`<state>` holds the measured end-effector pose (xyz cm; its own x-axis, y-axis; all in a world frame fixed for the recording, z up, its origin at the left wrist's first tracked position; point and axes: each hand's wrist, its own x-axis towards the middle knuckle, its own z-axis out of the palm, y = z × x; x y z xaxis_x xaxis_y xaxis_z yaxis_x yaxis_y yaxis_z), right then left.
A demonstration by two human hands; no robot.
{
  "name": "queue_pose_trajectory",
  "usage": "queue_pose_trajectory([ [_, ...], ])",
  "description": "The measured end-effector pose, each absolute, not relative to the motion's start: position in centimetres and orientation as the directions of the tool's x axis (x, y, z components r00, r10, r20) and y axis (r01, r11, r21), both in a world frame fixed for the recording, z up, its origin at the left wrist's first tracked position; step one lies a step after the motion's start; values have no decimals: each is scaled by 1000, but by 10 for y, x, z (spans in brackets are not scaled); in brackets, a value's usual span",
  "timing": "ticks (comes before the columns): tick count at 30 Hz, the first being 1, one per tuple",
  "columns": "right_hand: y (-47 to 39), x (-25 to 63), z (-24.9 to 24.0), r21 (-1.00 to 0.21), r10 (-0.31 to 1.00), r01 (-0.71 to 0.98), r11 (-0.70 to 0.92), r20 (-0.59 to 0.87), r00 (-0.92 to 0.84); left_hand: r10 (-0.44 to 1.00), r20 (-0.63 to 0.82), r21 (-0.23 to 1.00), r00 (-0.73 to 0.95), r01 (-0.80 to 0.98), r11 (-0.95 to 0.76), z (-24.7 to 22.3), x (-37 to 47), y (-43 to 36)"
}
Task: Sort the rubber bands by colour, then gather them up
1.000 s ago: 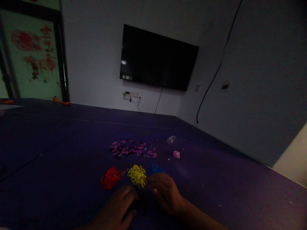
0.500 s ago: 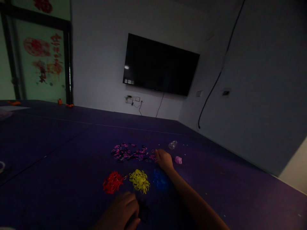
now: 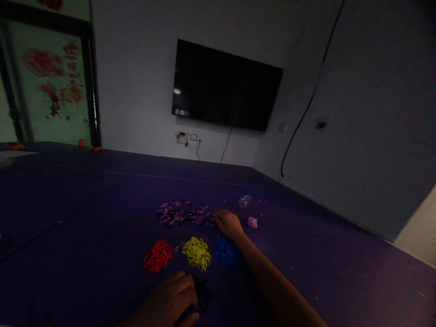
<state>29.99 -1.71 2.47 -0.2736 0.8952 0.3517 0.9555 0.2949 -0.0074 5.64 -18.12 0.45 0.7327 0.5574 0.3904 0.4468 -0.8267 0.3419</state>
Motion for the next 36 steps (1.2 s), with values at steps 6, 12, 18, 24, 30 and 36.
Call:
queue_pose_trajectory([
  [6,-15,298,24,13,893,950,313,337,-299,503,431,292,749,412,-863,0,55,-177],
  [12,-18,298,28,18,903,948,316,302,-307,461,454,247,763,389,-887,-21,58,-165],
  [18,-21,296,31,4,899,946,325,310,-310,485,419,266,768,407,-874,-18,58,-165],
  [24,-20,296,30,10,902,948,319,305,-307,482,428,250,765,412,-876,-20,59,-166],
  [30,-19,296,30,16,897,944,329,306,-318,455,442,252,773,380,-890,-18,59,-166],
  [36,-20,296,30,16,895,942,337,307,-325,474,409,265,780,395,-880,5,55,-179],
])
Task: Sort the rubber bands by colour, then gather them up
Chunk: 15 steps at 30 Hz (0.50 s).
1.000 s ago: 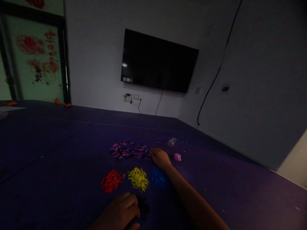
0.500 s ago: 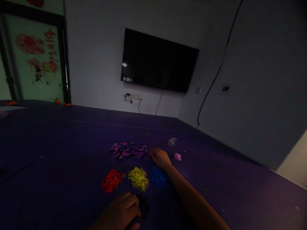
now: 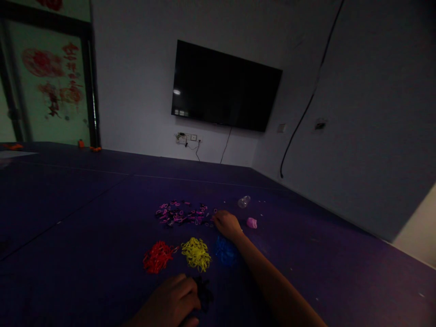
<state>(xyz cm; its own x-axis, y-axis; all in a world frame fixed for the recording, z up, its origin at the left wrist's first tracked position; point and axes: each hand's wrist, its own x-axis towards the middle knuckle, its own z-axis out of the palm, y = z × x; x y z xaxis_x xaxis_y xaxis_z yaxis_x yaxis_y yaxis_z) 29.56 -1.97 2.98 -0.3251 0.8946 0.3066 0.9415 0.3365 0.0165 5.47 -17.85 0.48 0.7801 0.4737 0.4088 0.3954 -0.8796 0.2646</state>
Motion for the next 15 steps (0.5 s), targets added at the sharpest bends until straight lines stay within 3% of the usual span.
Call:
queue_pose_trajectory([
  [15,-19,296,30,15,895,943,333,309,-321,439,453,224,775,378,-898,-28,57,-162],
])
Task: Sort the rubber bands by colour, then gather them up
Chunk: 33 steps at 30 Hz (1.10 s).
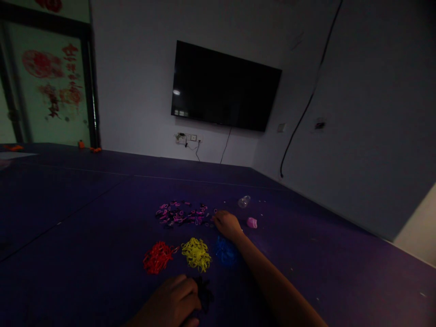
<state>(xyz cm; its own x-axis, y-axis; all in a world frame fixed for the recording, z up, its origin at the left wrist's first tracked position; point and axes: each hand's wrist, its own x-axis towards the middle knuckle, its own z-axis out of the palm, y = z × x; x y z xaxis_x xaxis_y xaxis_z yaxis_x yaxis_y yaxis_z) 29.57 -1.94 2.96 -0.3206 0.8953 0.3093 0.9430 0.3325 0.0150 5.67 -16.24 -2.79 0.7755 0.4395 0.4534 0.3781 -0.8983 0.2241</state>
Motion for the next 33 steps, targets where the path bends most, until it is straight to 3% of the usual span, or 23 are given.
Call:
queue_pose_trajectory([
  [7,-19,296,29,26,897,945,327,305,-319,454,447,199,771,409,-891,-31,58,-162],
  [16,-21,295,31,24,891,938,344,307,-335,489,388,265,781,414,-871,11,54,-184],
  [33,-20,296,30,31,893,942,333,309,-326,531,368,290,763,449,-845,18,56,-190],
])
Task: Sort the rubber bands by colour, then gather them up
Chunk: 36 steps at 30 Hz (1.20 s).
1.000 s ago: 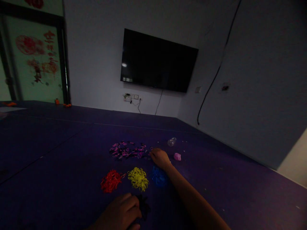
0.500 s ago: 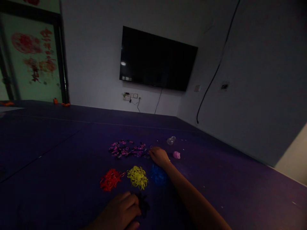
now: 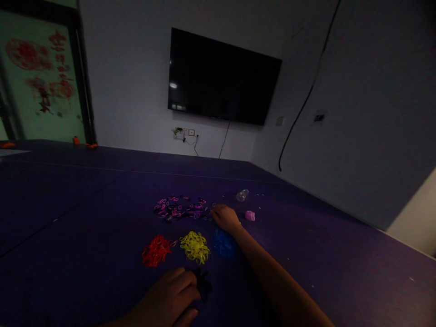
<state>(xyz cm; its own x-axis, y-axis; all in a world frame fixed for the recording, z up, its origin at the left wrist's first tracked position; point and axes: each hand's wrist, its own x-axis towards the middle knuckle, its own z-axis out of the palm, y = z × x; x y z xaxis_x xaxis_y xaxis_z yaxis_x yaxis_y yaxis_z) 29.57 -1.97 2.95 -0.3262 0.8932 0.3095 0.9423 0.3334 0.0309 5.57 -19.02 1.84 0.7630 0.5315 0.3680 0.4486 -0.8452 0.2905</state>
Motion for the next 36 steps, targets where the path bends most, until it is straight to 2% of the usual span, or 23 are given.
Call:
queue_pose_trajectory([
  [16,-22,295,32,38,894,938,344,293,-339,505,387,264,771,432,-862,15,54,-188],
  [26,-22,295,32,34,897,940,339,291,-333,528,331,280,782,453,-847,20,56,-189],
  [36,-18,295,30,39,901,942,333,282,-330,500,385,281,776,417,-864,16,55,-187],
])
